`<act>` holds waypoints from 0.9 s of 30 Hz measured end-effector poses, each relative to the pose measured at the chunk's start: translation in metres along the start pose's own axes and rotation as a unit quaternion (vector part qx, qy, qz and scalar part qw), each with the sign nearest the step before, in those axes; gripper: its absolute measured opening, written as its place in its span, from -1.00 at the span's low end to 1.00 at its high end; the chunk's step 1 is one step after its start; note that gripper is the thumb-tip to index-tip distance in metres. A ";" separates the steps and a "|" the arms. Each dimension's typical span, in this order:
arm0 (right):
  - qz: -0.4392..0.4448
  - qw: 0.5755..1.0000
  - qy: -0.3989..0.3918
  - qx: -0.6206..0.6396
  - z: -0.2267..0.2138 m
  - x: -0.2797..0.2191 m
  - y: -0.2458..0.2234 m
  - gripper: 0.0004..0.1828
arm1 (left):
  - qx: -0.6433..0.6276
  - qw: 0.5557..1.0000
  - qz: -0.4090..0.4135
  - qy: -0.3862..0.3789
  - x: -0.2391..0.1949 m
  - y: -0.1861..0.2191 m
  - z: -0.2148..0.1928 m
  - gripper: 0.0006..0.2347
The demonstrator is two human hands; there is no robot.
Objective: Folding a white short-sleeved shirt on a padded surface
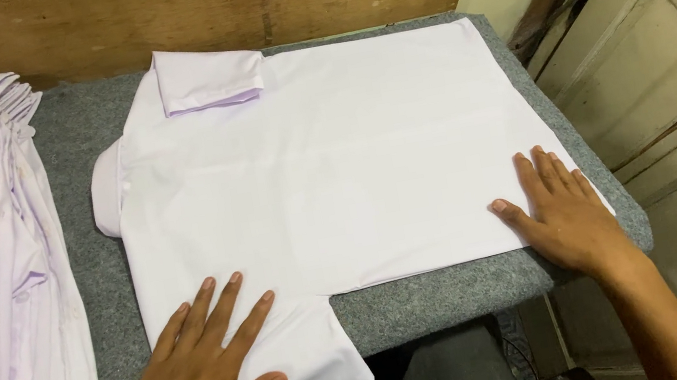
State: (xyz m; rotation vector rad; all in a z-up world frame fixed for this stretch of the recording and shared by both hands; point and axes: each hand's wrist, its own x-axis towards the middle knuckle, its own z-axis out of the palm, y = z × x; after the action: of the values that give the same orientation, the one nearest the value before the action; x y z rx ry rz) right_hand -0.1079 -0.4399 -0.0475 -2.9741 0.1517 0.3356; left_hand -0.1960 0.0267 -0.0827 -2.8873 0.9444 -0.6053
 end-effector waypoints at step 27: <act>-0.526 0.814 0.245 0.027 0.044 -0.088 -0.101 -0.57 | -0.167 0.972 0.136 0.090 -0.055 -0.023 0.012 -0.57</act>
State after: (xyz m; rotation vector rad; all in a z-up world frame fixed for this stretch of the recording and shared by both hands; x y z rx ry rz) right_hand -0.1913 -0.3264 -0.0569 -2.4896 -1.3306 -0.5531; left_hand -0.2196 0.0761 -0.1094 -2.9299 1.5762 -0.7571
